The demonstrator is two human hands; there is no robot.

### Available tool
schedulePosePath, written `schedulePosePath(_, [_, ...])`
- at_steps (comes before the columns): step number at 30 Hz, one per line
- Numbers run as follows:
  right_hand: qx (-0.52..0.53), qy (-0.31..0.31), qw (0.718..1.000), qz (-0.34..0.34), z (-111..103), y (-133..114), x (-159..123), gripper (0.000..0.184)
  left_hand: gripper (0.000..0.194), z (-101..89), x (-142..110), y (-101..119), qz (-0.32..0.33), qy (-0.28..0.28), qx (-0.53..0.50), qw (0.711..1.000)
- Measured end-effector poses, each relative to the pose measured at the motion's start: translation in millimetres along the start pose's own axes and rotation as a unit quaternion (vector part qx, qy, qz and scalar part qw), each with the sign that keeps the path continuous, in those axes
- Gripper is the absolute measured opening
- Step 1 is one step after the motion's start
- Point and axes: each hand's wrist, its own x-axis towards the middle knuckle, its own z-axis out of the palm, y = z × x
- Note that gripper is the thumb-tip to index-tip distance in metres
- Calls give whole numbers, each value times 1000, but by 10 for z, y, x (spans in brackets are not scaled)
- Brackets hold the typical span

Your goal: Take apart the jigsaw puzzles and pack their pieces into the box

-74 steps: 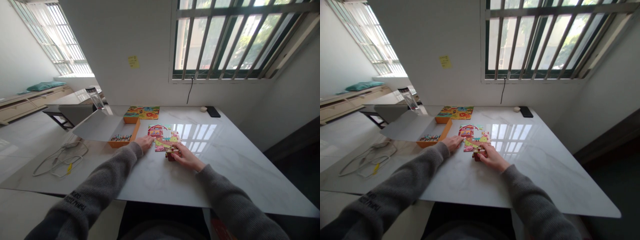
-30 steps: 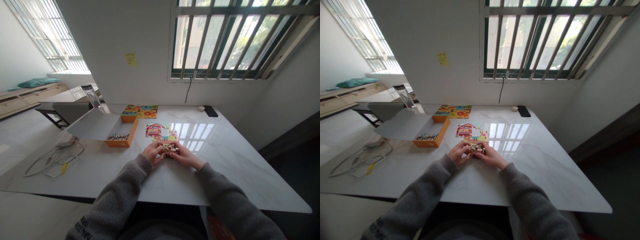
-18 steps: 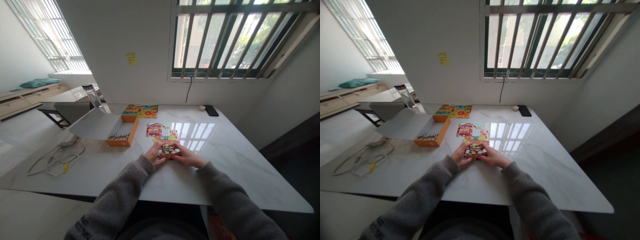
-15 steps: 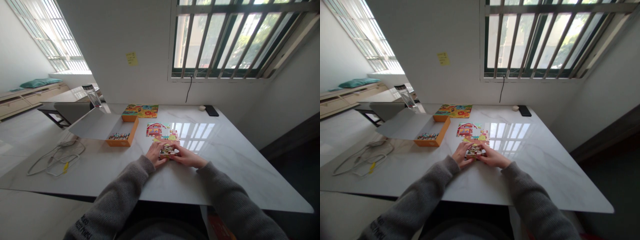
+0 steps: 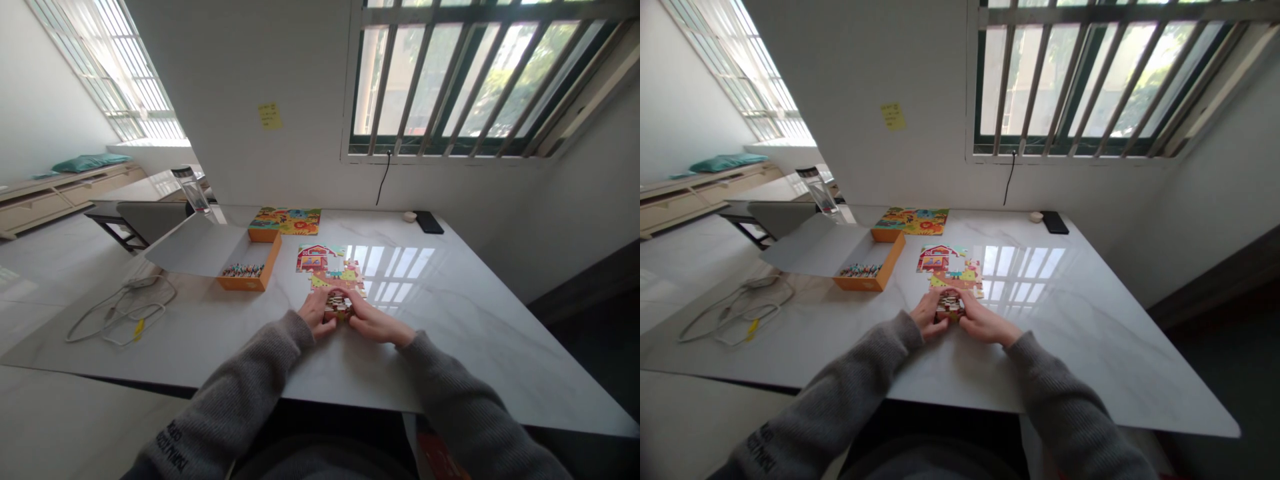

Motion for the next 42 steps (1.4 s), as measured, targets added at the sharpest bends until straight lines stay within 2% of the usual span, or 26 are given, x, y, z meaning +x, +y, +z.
schedulePosePath(5, [-71, 90, 993, 14, -120, 78, -37, 54, 66, -177, -44, -182, -38, 15, -6, 999])
schedulePosePath(8, [-131, 133, 982, -12, -169, 199, -7, 34, 64, -322, -110, -315, -59, 35, 0, 998])
schedulePosePath(10, [-158, 149, 976, -26, -181, 284, 60, 28, 64, -392, -148, -360, -60, 39, -16, 997])
schedulePosePath(15, [-245, 175, 953, -24, -134, 438, 404, 30, 62, -426, -158, -334, -52, 43, 4, 998])
schedulePosePath(19, [-340, 180, 922, 32, -34, 492, 705, 34, 62, -401, -136, -324, -48, 45, 37, 997])
schedulePosePath(22, [-386, 177, 903, 64, 36, 523, 834, 33, 63, -387, -131, -350, -44, 40, -2, 998])
schedulePosePath(26, [-419, 167, 890, 63, 72, 537, 859, 27, 62, -372, -128, -351, -56, 23, -58, 996])
schedulePosePath(30, [-416, 162, 893, 62, 57, 490, 824, 23, 60, -371, -122, -311, -69, 26, -62, 995])
schedulePosePath(35, [-390, 197, 897, 65, 29, 456, 821, 25, 60, -379, -112, -296, -71, 22, -52, 996])
schedulePosePath(38, [-320, 201, 924, 59, -2, 509, 827, 27, 59, -380, -111, -295, -76, 21, -50, 996])
schedulePosePath(42, [-144, 263, 952, 67, -90, 593, 817, 33, 59, -367, -114, -298, -69, 29, -65, 995])
